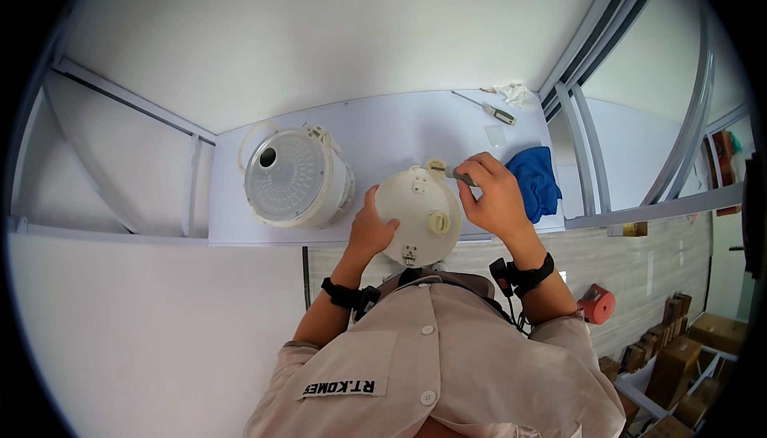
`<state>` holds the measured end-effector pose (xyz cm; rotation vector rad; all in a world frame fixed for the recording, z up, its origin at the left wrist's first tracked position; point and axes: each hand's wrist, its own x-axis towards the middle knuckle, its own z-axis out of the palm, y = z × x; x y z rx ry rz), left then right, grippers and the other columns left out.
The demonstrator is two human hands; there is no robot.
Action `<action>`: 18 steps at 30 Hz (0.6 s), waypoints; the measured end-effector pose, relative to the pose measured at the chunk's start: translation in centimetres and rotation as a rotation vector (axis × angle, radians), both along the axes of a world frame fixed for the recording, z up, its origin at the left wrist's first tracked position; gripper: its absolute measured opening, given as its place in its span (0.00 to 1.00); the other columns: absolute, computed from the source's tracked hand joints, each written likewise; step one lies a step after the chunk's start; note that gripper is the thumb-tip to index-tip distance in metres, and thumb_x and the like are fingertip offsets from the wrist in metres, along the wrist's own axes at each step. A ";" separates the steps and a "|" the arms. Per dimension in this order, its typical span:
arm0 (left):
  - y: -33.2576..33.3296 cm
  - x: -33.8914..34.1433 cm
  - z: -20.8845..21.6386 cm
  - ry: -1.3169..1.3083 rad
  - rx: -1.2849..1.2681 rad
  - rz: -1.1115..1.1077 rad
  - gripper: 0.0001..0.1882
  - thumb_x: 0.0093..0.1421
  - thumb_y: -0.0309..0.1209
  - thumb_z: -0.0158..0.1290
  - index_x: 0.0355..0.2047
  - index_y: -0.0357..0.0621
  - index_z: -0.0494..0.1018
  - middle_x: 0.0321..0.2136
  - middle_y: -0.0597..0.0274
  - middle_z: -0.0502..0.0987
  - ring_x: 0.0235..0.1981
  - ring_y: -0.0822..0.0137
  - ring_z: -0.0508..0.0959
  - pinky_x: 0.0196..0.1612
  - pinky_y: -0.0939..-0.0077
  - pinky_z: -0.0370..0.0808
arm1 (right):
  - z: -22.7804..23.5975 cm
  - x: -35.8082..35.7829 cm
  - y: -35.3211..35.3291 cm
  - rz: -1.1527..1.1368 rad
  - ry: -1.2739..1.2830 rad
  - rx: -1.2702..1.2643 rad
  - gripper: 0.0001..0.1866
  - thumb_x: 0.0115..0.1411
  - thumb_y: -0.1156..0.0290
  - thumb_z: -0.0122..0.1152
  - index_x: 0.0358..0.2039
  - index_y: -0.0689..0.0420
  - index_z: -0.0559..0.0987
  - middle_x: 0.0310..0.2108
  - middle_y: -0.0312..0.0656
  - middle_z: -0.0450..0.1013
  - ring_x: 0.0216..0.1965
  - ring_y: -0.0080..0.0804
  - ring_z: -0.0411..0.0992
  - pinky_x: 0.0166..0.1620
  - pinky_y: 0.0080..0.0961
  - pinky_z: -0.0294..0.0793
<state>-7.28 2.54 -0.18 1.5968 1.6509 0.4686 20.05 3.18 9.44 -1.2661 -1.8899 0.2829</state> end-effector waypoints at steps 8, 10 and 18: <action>0.0 0.1 -0.1 0.001 0.007 -0.002 0.47 0.56 0.29 0.67 0.72 0.42 0.56 0.59 0.38 0.78 0.60 0.40 0.78 0.62 0.52 0.75 | 0.1 0.3 -0.3 -0.011 0.009 0.006 0.11 0.52 0.80 0.69 0.37 0.55 0.81 0.36 0.42 0.76 0.34 0.46 0.79 0.36 0.37 0.80; 0.0 0.0 -0.2 -0.004 0.012 -0.004 0.47 0.55 0.29 0.67 0.72 0.42 0.56 0.58 0.38 0.78 0.60 0.40 0.78 0.62 0.52 0.75 | 0.2 0.4 -0.3 -0.017 0.020 -0.009 0.11 0.53 0.80 0.69 0.37 0.55 0.81 0.36 0.42 0.76 0.33 0.46 0.79 0.36 0.37 0.80; 0.0 0.0 -0.4 0.003 0.003 -0.004 0.47 0.55 0.29 0.67 0.72 0.42 0.55 0.59 0.38 0.77 0.61 0.40 0.78 0.63 0.52 0.75 | -0.7 0.7 0.0 -0.164 0.056 0.025 0.10 0.57 0.78 0.70 0.40 0.58 0.80 0.36 0.45 0.78 0.32 0.46 0.81 0.34 0.35 0.81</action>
